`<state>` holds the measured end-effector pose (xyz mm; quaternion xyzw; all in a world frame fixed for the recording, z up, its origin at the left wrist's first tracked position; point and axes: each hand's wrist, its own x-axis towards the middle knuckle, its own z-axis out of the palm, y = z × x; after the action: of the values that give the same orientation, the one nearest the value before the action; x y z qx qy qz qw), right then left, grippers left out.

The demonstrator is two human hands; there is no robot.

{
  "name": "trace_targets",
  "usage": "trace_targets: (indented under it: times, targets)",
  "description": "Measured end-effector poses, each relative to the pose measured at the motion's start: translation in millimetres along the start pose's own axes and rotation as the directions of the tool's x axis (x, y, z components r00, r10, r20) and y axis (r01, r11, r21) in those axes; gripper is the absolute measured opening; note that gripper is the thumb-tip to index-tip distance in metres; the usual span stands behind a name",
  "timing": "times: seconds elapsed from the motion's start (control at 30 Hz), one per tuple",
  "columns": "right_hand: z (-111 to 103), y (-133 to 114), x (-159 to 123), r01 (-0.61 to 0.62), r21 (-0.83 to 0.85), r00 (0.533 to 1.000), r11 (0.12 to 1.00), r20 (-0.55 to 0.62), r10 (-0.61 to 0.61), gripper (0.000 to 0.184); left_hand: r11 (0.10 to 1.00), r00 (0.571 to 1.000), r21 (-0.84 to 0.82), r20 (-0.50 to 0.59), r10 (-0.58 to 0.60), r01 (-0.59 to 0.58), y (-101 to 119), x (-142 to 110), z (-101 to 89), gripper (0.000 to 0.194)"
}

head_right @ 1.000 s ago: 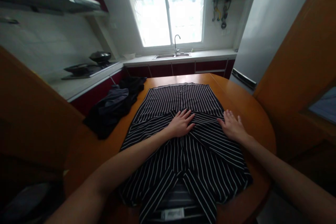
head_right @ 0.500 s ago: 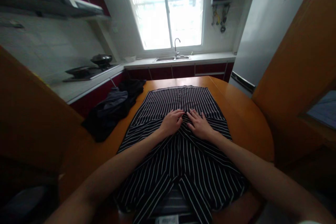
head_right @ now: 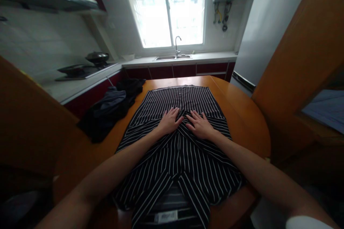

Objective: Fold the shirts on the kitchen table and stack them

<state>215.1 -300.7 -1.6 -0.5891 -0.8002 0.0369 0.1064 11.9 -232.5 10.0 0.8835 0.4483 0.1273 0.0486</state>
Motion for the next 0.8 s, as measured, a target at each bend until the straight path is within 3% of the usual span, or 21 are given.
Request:
trace_targets:
  times: [0.27,0.37,0.43,0.5,0.6,0.7,0.8]
  targets:
    - [3.3,3.0,1.7,-0.004,-0.007,1.0,1.0,0.006,0.004,0.068,0.999,0.992,-0.008,0.118,0.05,-0.049,4.5,-3.5,0.2,0.075]
    - [3.8,3.8,1.7,-0.003,0.003,1.0,1.0,0.02,0.003,0.068,0.997,0.992,-0.032,0.109,0.067,-0.064,5.0,-2.9,-9.6,0.076]
    - [4.2,3.9,1.6,0.001,0.005,1.0,1.0,0.021,-0.001,0.068,0.994,0.981,-0.035,0.163,0.107,-0.102,5.4,-2.6,-21.6,0.076]
    - [4.9,4.1,2.1,0.002,0.005,1.0,1.0,0.024,-0.002,0.067,0.985,0.942,-0.043,0.289,0.171,-0.165,6.4,-3.3,-37.6,0.078]
    - [3.9,4.2,2.9,-0.007,0.032,0.999,0.999,0.032,0.006,0.065,0.945,0.845,-0.127,0.424,0.326,-0.301,10.0,-10.6,-66.2,0.078]
    - [-5.0,1.0,-4.3,-0.006,0.06,0.999,0.998,0.032,0.004,0.063,0.873,0.776,-0.282,0.404,0.484,-0.397,14.3,-31.9,-95.5,0.069]
    - [-24.3,-10.9,-30.5,0.12,0.056,0.993,0.991,0.009,-0.12,0.059,0.813,0.741,-0.388,0.359,0.567,-0.434,13.6,-69.8,-120.6,0.064]
